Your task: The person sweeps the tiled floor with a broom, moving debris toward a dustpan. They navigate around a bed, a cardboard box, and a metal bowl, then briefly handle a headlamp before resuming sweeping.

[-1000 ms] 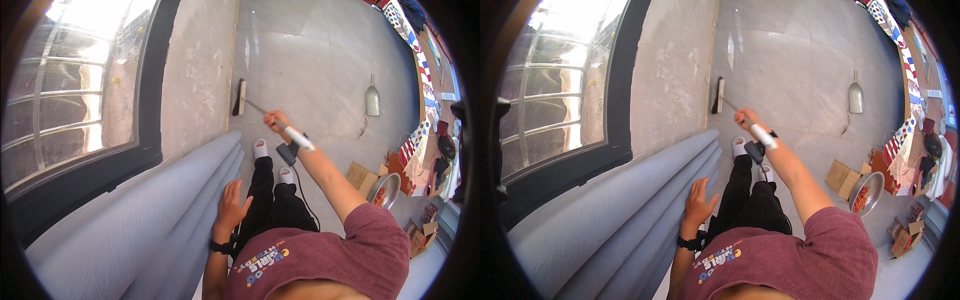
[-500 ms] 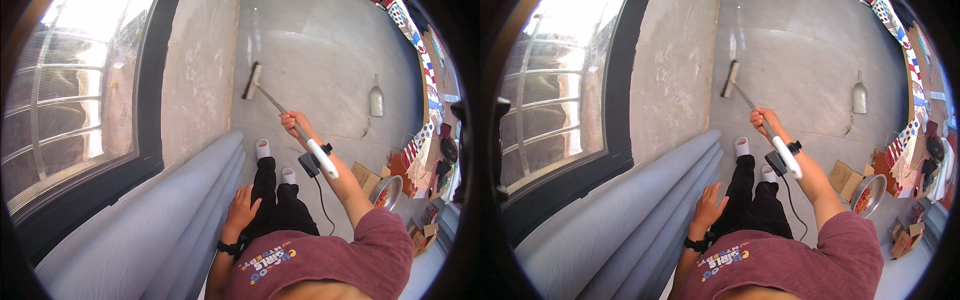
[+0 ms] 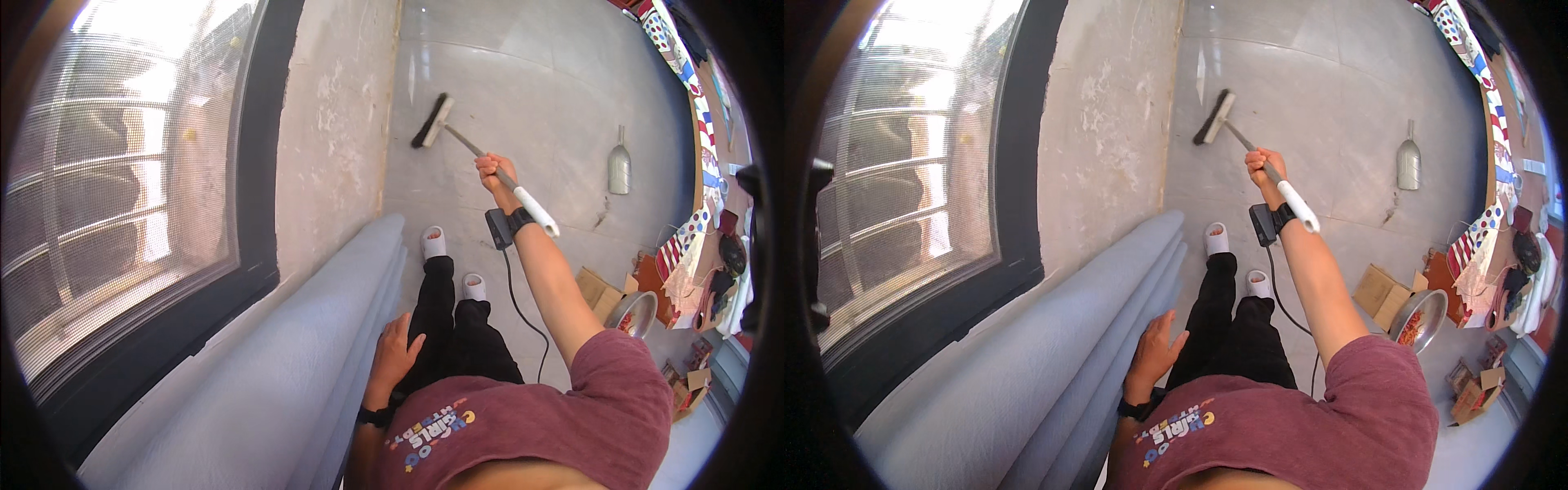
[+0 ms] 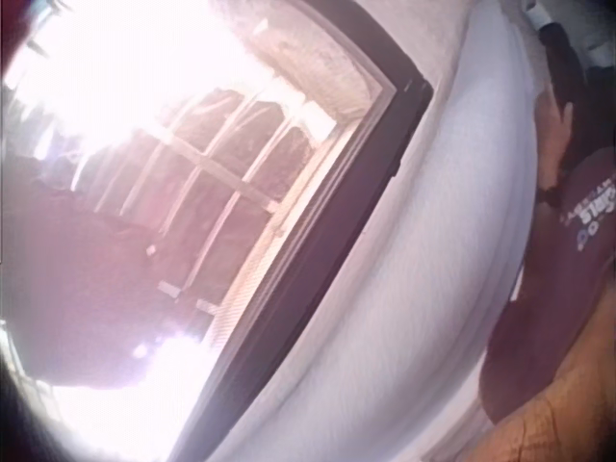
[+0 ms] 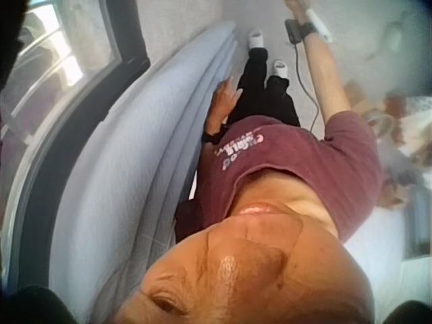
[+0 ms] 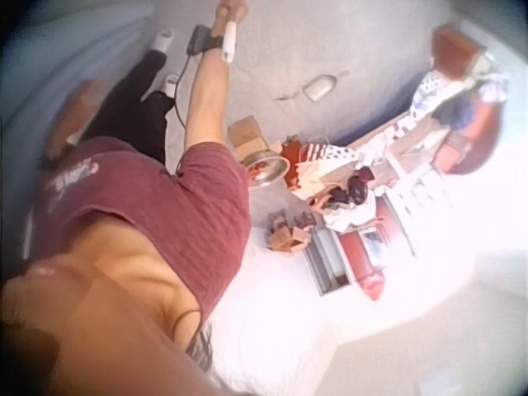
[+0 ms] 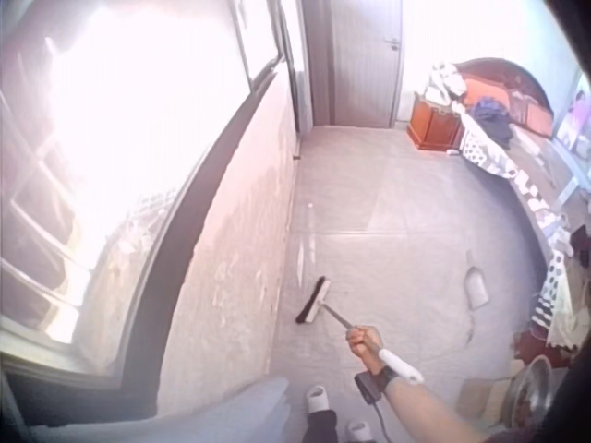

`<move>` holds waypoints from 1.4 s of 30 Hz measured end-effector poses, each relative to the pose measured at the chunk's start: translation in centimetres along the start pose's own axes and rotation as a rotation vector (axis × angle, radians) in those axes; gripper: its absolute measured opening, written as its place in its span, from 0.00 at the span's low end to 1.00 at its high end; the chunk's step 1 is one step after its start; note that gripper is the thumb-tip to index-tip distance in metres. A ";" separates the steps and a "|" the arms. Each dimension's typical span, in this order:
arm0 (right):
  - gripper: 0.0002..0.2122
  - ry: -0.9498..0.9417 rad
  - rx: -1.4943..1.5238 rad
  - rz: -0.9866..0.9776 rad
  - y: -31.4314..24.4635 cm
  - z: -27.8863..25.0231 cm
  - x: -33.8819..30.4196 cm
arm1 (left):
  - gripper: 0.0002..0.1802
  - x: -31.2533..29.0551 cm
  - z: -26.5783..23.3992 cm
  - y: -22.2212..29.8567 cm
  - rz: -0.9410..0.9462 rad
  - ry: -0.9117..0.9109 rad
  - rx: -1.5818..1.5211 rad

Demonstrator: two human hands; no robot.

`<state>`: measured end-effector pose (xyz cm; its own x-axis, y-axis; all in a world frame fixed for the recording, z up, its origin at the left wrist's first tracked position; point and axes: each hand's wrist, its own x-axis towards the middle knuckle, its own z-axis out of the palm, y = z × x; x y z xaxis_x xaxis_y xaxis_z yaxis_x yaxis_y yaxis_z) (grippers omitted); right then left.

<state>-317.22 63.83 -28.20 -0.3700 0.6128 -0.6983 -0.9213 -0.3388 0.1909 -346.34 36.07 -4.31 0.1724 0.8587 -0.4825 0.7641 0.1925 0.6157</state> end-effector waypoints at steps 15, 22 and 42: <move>0.13 0.005 -0.293 0.154 8.7 1.2 4.4 | 0.25 0.1 -0.1 0.0 -0.036 -0.070 -0.003; 0.11 0.114 -0.436 -0.081 4.3 2.2 6.9 | 0.27 -1.3 0.6 -1.5 -0.063 -0.021 -0.096; 0.10 0.179 -0.578 -0.293 3.0 -5.0 -20.8 | 0.23 0.7 -0.1 1.1 -0.033 -0.137 0.086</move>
<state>-311.73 46.47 -16.60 -0.0429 0.6271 -0.7778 -0.7497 -0.5348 -0.3898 -345.48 36.96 -3.94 0.2246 0.7787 -0.5859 0.8200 0.1738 0.5454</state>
